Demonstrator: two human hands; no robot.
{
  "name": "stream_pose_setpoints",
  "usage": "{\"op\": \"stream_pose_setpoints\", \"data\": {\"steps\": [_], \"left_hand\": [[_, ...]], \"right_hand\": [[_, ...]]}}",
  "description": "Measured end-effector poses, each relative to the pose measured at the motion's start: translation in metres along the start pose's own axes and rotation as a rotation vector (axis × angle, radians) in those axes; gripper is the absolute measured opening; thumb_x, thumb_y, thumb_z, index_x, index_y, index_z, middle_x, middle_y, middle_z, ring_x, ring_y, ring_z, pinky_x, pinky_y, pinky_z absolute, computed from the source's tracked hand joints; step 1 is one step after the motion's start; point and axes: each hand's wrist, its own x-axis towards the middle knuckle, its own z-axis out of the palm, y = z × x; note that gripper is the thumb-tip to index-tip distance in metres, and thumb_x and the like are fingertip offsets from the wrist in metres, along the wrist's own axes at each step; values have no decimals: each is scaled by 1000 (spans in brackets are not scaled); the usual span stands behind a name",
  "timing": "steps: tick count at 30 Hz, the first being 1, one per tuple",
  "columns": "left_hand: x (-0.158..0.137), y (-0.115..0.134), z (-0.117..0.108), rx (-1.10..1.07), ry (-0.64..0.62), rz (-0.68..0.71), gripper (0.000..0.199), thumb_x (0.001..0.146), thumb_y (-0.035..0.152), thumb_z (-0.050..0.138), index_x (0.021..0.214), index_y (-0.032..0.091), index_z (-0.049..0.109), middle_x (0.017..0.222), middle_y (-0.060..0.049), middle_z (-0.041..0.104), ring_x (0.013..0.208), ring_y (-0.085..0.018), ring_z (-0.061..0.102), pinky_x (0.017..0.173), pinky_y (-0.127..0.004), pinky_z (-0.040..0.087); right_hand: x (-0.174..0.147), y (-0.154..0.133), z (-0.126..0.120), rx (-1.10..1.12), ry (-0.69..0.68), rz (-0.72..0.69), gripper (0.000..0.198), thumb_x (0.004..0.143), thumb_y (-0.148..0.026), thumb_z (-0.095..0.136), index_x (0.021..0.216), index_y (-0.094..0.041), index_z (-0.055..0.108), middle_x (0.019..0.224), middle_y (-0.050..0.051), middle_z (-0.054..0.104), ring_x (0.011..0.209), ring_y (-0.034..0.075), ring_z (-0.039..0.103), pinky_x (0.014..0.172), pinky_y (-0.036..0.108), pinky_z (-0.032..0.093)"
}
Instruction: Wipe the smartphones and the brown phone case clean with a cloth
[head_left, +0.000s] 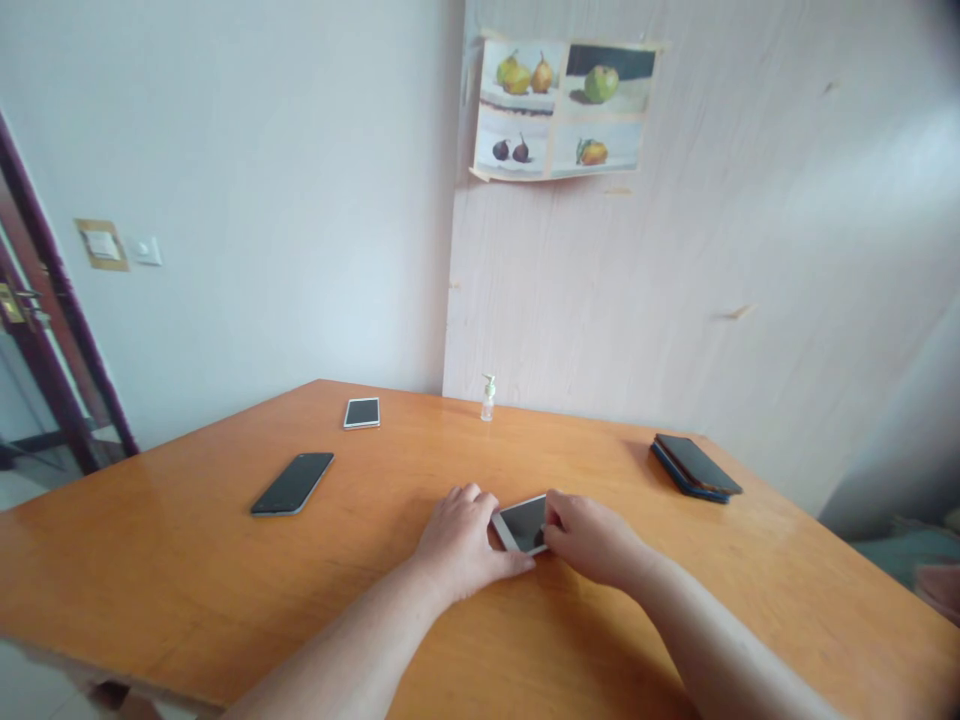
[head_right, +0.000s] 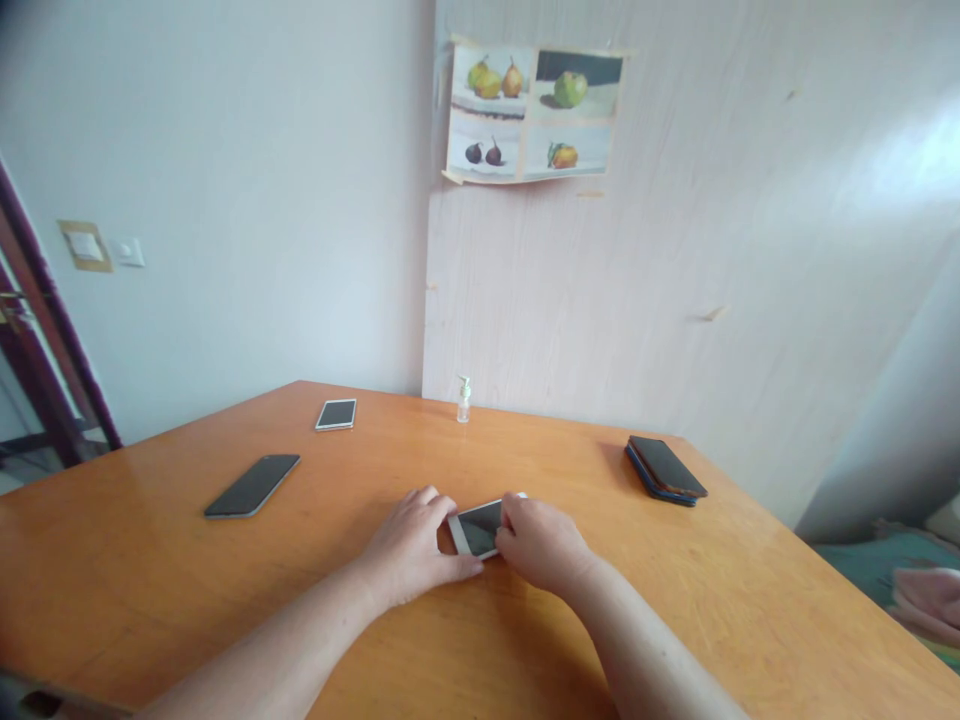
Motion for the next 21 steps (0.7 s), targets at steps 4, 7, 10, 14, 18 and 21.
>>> {"op": "stream_pose_setpoints", "data": {"steps": [4, 7, 10, 14, 18, 21], "left_hand": [[0, 0, -1, 6, -14, -2, 62, 58, 75, 69, 92, 24, 62, 99, -6, 58, 98, -27, 55, 76, -34, 43], [0, 1, -2, -7, -10, -7, 62, 57, 75, 70, 92, 25, 62, 99, -6, 58, 98, -27, 55, 77, -34, 44], [0, 1, -1, -9, -4, -3, 62, 56, 76, 70, 91, 25, 61, 97, -6, 58, 97, -28, 55, 77, -35, 44], [0, 0, 2, 5, 18, 0, 63, 56, 76, 69, 90, 24, 62, 96, -6, 58, 96, -28, 56, 76, -35, 45], [1, -1, 4, 5, 22, 2, 63, 55, 77, 69, 90, 25, 62, 96, -7, 58, 95, -28, 56, 76, -35, 45], [0, -1, 2, -1, 17, 1, 64, 56, 77, 69, 91, 25, 62, 97, -7, 58, 97, -28, 56, 77, -35, 45]], "right_hand": [[-1, 3, 1, 28, -58, -24, 2, 77, -22, 53, 78, -21, 54, 74, 1, 63, 66, 13, 52, 56, 25, 23], [2, 14, -6, -47, -56, 118, 4, 77, -24, 52, 75, -21, 54, 76, 2, 64, 65, 15, 51, 56, 26, 22], [2, 13, -10, -87, -40, 161, 5, 78, -24, 51, 75, -21, 54, 78, 3, 64, 65, 15, 50, 55, 26, 21], [-5, -2, -2, 20, -75, -25, 1, 76, -20, 52, 75, -20, 52, 74, 1, 63, 65, 13, 50, 56, 25, 22], [-3, -1, 4, 107, -111, -88, 3, 74, -20, 54, 72, -20, 51, 69, -1, 61, 64, 12, 50, 55, 24, 23], [3, 14, -1, 87, -125, 7, 5, 74, -19, 53, 70, -20, 51, 68, -1, 61, 63, 12, 50, 55, 24, 23]]}}
